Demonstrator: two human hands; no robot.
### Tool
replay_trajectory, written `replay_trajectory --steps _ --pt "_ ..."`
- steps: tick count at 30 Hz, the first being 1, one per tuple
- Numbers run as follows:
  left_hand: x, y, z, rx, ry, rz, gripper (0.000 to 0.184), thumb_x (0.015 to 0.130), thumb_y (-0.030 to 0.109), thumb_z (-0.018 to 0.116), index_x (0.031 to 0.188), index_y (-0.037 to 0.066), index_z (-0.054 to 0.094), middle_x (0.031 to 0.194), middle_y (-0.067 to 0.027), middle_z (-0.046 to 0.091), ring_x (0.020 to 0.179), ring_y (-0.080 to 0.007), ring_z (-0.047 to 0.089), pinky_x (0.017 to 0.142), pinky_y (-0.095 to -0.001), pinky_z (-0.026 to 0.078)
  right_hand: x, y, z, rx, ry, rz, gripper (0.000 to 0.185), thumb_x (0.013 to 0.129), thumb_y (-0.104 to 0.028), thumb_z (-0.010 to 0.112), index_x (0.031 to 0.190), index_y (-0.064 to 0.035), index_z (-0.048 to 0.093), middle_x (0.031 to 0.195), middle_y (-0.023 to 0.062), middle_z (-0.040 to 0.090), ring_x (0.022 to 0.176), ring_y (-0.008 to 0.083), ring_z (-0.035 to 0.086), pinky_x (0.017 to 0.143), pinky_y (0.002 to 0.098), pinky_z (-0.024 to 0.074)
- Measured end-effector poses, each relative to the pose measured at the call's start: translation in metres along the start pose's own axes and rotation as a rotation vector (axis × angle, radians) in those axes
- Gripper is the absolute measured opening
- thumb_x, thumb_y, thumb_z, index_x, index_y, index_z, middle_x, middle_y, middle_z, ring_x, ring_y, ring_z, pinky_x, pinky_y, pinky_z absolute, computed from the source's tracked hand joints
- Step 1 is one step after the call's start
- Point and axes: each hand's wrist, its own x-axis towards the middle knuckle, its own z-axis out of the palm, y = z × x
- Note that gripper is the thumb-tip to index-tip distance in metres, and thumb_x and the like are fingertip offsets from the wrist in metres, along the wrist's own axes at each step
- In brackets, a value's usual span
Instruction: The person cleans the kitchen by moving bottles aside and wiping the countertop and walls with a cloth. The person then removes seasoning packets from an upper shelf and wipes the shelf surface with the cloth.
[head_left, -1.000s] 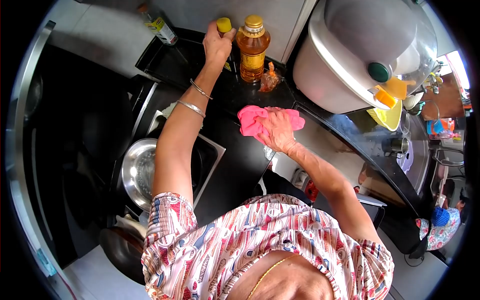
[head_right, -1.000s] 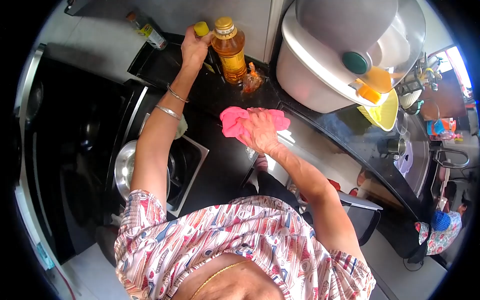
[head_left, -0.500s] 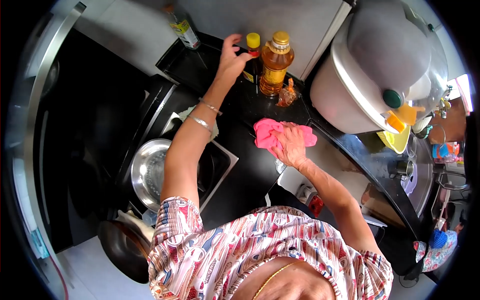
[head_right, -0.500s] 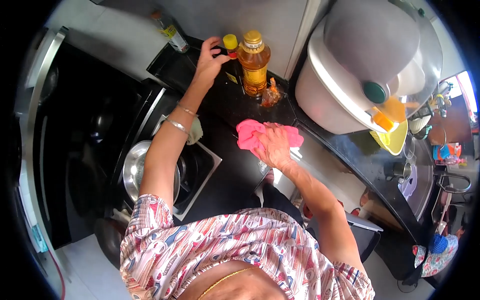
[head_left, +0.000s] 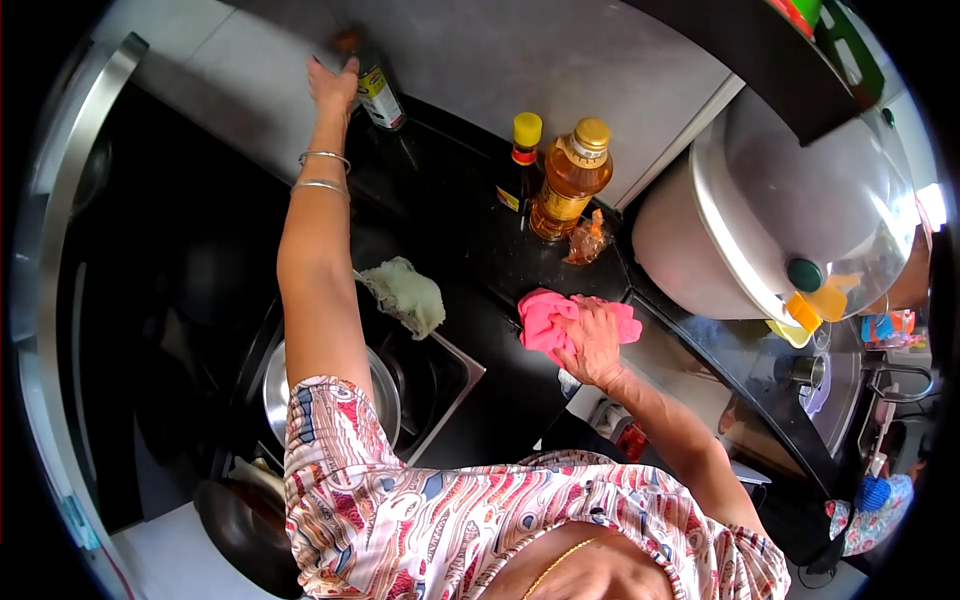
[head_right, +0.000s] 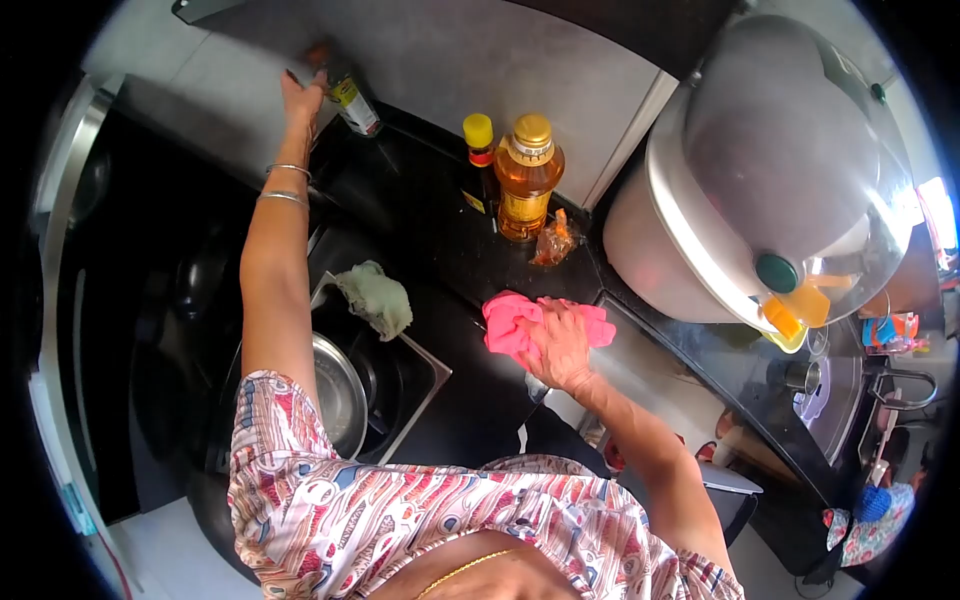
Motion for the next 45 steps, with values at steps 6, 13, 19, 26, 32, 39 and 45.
replay_trajectory --steps 6,13,19,26,32,39,45 --pt "0.004 -0.006 0.022 -0.353 -0.176 -0.117 0.078 0.071 0.020 0.074 0.132 0.000 0.030 0.127 -0.0193 0.045 0.115 -0.0272 0.046 0.095 -0.0354 0.038 -0.001 0.002 0.000 -0.012 -0.089 0.028 0.050 0.065 -0.030 0.068 0.112 -0.0170 0.056 0.120 0.0162 0.047 0.118 0.0330 0.038 0.101 0.0499 0.0256" --pt "-0.007 0.008 0.013 0.167 -0.070 -0.150 0.076 0.066 0.038 0.076 0.129 0.014 0.042 0.120 -0.0105 0.053 0.109 -0.0327 0.051 0.093 -0.0361 0.040 -0.003 0.001 0.001 -0.022 -0.052 0.006 0.051 0.063 -0.028 0.067 0.112 -0.0167 0.055 0.119 0.0167 0.047 0.115 0.0345 0.040 0.096 0.0498 0.0292" --pt "-0.011 0.020 0.007 -0.148 -0.072 -0.279 0.058 0.068 0.026 0.072 0.119 0.009 0.051 0.110 -0.0117 0.058 0.101 -0.0321 0.055 0.088 -0.0363 0.043 -0.003 0.002 0.004 -0.012 -0.030 0.005 0.051 0.064 -0.029 0.067 0.112 -0.0160 0.055 0.119 0.0168 0.047 0.114 0.0347 0.040 0.095 0.0503 0.0297" --pt "-0.036 0.034 -0.010 -0.337 -0.147 -0.277 0.042 0.074 0.024 0.070 0.109 0.007 0.055 0.097 -0.0096 0.061 0.088 -0.0210 0.058 0.073 -0.0318 0.048 -0.001 0.002 0.001 -0.017 0.013 -0.022 0.047 0.066 -0.028 0.066 0.110 -0.0142 0.056 0.116 0.0169 0.048 0.113 0.0345 0.041 0.097 0.0497 0.0293" --pt "-0.101 0.061 -0.047 -0.461 -0.150 -0.278 0.037 0.081 0.025 0.067 0.108 0.005 0.051 0.096 -0.0073 0.058 0.085 -0.0152 0.054 0.073 -0.0295 0.047 -0.002 0.000 -0.002 -0.015 0.041 -0.037 0.051 0.066 -0.029 0.067 0.113 -0.0144 0.054 0.116 0.0175 0.047 0.114 0.0376 0.039 0.097 0.0504 0.0284" --pt "-0.165 0.090 -0.085 -0.692 -0.244 -0.279 0.032 0.084 0.017 0.064 0.109 0.005 0.048 0.095 -0.0041 0.054 0.088 -0.0119 0.051 0.080 -0.0256 0.042 -0.003 0.000 0.000 -0.013 0.052 -0.016 0.042 0.071 -0.029 0.065 0.110 -0.0155 0.056 0.114 0.0151 0.049 0.116 0.0308 0.040 0.099 0.0477 0.0282" --pt "-0.218 0.136 -0.105 -0.688 -0.384 -0.247 0.029 0.086 0.017 0.061 0.109 0.003 0.047 0.102 -0.0049 0.057 0.094 -0.0120 0.051 0.090 -0.0263 0.037 -0.008 0.003 0.004 -0.038 0.104 -0.052 0.044 0.072 -0.030 0.065 0.112 -0.0149 0.056 0.115 0.0141 0.050 0.113 0.0311 0.042 0.094 0.0462 0.0318"
